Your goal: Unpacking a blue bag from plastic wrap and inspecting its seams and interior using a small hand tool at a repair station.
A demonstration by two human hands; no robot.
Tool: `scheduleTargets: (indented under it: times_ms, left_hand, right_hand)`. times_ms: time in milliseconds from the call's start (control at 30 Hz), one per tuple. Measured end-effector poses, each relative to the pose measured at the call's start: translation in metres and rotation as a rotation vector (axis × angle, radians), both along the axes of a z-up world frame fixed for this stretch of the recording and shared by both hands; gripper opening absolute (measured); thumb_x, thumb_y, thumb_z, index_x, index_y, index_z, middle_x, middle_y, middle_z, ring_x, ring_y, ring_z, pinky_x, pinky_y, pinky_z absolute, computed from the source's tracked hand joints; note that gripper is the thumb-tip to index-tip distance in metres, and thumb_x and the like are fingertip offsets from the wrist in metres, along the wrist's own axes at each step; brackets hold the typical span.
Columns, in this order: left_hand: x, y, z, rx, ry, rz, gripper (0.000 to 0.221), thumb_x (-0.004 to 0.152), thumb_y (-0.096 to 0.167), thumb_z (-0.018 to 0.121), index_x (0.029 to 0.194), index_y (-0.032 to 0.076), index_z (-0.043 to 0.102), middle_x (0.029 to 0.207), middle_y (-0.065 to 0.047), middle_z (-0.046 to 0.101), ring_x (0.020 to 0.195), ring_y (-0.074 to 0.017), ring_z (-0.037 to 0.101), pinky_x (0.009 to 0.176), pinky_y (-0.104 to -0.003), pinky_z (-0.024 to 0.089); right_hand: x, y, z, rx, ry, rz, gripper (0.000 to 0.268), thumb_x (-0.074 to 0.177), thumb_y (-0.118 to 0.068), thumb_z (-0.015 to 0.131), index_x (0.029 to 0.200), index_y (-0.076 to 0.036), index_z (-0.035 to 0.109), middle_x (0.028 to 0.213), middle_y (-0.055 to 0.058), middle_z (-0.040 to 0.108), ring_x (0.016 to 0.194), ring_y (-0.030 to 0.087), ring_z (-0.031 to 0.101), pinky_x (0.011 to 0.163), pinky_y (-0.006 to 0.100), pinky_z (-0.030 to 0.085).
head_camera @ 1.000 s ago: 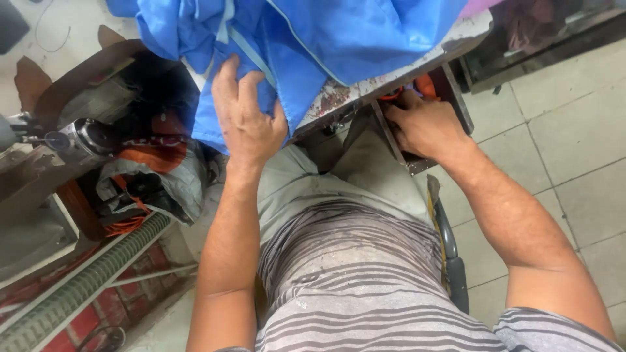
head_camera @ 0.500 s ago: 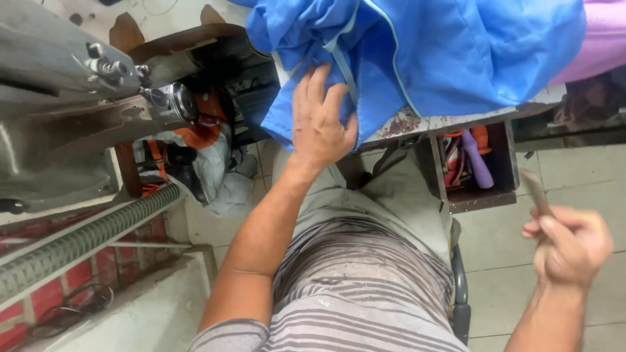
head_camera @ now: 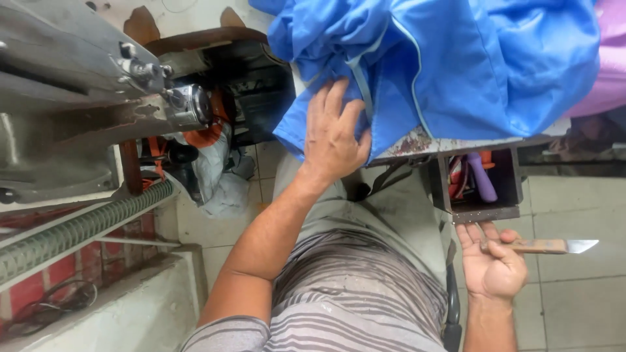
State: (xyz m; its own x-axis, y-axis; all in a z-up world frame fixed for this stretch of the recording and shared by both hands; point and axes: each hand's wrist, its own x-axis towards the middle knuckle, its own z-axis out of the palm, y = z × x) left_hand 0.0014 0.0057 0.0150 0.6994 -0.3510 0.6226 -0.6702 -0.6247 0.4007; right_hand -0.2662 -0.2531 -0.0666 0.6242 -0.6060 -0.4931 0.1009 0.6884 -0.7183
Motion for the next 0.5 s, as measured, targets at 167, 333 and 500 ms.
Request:
scheduleTargets:
  times_ms: [167,333,500]
  left_hand:
    - [-0.005,0.0,-0.002,-0.007,-0.014,0.03,0.034,0.074,0.011,0.075,0.104,0.002,0.062,0.136,-0.028,0.051,0.121,-0.05,0.053,0.094,-0.061,0.051]
    - [-0.002,0.0,-0.011,0.033,0.031,0.051,0.034,0.073,0.015,0.079,0.102,0.007,0.062,0.135,-0.023,0.051,0.124,-0.0459,0.052,0.101,-0.059,0.046]
    - [-0.003,-0.001,-0.014,0.065,0.105,0.076,0.036,0.074,0.019,0.082,0.103,0.012,0.063,0.137,-0.018,0.05,0.13,-0.043,0.05,0.109,-0.058,0.042]
  right_hand:
    - [0.056,-0.01,-0.001,0.06,-0.173,0.095,0.026,0.078,-0.006,0.052,0.084,-0.027,0.067,0.087,0.005,0.047,0.1,0.03,0.051,0.115,0.051,0.046]
    - [0.123,-0.051,-0.087,0.203,-0.314,0.101,0.031,0.071,-0.004,0.054,0.08,-0.029,0.071,0.098,0.002,0.061,0.112,0.029,0.056,0.119,0.053,0.044]
    - [0.125,-0.046,-0.08,0.095,-0.452,0.238,0.037,0.078,-0.012,0.054,0.091,-0.038,0.077,0.085,-0.01,0.067,0.105,0.014,0.066,0.13,0.052,0.04]
